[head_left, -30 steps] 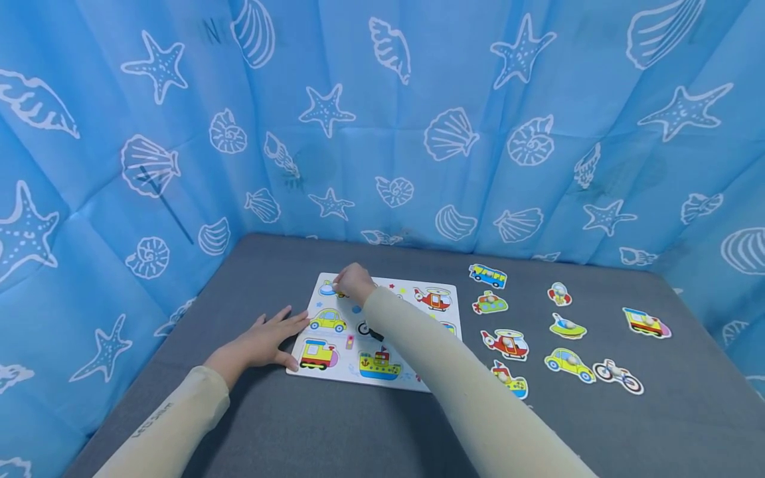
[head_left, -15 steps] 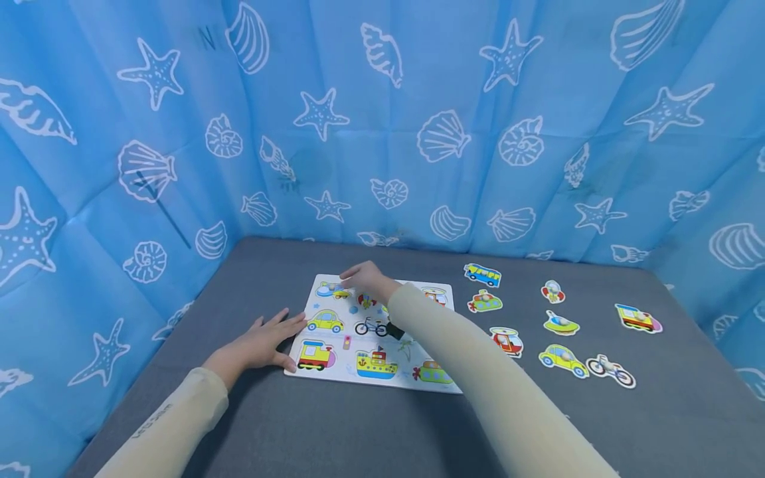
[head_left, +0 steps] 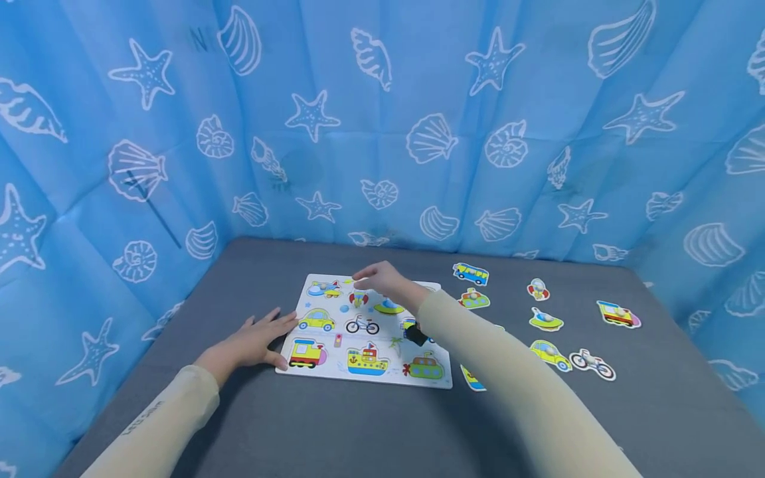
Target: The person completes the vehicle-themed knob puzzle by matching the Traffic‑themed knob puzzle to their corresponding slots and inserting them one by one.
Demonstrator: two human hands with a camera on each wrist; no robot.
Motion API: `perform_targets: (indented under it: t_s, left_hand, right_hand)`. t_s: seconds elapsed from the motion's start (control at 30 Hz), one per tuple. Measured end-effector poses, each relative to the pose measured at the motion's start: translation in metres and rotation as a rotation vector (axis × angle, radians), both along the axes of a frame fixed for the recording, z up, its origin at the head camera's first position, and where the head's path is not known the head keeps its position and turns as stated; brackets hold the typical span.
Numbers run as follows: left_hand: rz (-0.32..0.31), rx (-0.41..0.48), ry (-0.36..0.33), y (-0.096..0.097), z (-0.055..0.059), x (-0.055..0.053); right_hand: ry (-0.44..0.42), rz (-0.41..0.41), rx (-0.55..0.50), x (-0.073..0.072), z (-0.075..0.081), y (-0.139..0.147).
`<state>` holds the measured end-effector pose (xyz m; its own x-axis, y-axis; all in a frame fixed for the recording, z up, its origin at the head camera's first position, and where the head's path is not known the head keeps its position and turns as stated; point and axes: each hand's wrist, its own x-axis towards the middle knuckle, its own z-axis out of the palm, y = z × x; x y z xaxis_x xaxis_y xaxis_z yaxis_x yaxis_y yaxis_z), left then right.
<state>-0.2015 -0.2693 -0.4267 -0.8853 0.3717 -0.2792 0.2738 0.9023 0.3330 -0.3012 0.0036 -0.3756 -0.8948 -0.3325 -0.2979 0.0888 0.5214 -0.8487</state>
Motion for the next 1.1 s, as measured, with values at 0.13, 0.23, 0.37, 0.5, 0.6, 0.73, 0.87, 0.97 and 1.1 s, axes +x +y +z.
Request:
perform_targets:
  t_s: [0.13, 0.23, 0.37, 0.5, 0.6, 0.73, 0.87, 0.97, 1.1]
  left_hand:
    - [0.004, 0.004, -0.001, -0.002, 0.0, 0.001]
    - [0.006, 0.004, -0.011, -0.002, 0.002, 0.0]
    - [0.01, 0.009, -0.017, 0.0, 0.003, 0.0]
    - [0.014, 0.016, -0.019, 0.001, 0.002, 0.001]
    - [0.013, 0.017, -0.019, 0.001, 0.0, 0.002]
    - [0.016, 0.014, -0.012, 0.0, -0.001, 0.002]
    - [0.019, 0.013, -0.006, 0.0, -0.002, 0.002]
    - [0.019, 0.015, -0.007, 0.001, -0.001, 0.003]
    - [0.023, 0.022, -0.007, 0.002, 0.001, 0.005]
  right_hand:
    - [0.016, 0.008, 0.013, 0.003, 0.0, 0.011]
    - [0.032, 0.007, 0.041, 0.007, 0.001, 0.02]
    - [0.055, 0.009, 0.066, 0.012, 0.004, 0.035]
    - [0.079, 0.031, 0.084, 0.018, 0.007, 0.051]
    - [0.096, 0.047, 0.093, 0.023, 0.009, 0.064]
    - [0.121, 0.043, 0.111, 0.026, 0.01, 0.078]
    - [0.129, 0.034, 0.112, 0.026, 0.011, 0.088]
    - [0.12, 0.036, 0.097, 0.026, 0.012, 0.094]
    - [0.111, 0.025, 0.082, 0.029, 0.015, 0.102]
